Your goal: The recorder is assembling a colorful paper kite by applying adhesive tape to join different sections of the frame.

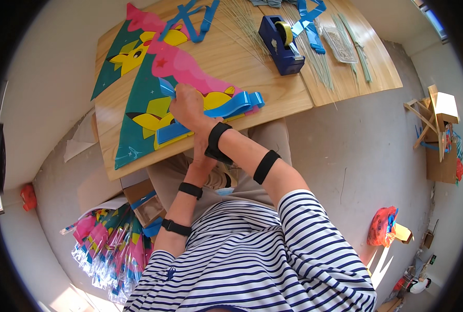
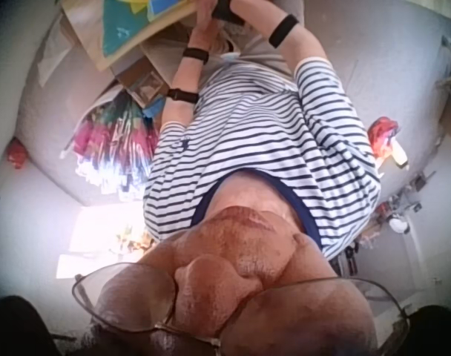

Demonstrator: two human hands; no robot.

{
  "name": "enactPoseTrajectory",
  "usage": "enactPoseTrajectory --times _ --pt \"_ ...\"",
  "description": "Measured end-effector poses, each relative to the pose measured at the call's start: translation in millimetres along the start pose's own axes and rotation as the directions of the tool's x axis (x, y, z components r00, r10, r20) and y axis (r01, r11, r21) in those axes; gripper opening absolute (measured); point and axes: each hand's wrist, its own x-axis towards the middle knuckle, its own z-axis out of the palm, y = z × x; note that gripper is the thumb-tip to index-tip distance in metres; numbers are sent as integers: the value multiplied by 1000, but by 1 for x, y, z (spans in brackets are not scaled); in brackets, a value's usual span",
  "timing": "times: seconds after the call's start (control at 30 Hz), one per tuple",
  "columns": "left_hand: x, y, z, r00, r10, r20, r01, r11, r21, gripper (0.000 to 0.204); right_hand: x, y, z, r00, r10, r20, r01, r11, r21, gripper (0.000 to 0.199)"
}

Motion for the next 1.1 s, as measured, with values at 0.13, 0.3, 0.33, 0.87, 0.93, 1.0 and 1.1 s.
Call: enactPoseTrajectory --times 0.13,0.3,0.33,0.87,0.93,1.0,1.1 --pt "-2 1 -4 999 48 -6 -47 999 26 47 -1 1 0 1000 -6 6 6 1000 -5 11" --pt "-2 1 -4 985 -54 165 26 986 165 58 -13 -1 0 992 -32 125 44 995 -88 12" --pt "-3 -1 -2 985 -52 163 24 985 171 60 -15 -1 0 989 -40 143 54 994 -94 12" --pt "-16 -22 27 995 95 32 -99 902 420 63 -41 0 2 957 -11 291 24 999 -42 16" --pt "-18 -24 35 995 94 16 -92 907 411 62 -43 4 -3 928 5 372 20 998 -62 20" --pt "-22 -27 38 996 83 -12 -69 897 437 65 -49 0 -13 904 -63 422 95 994 -56 24" --pt "-19 -9 32 999 46 21 -51 914 404 64 -51 -4 -47 915 -171 365 225 968 -110 27"
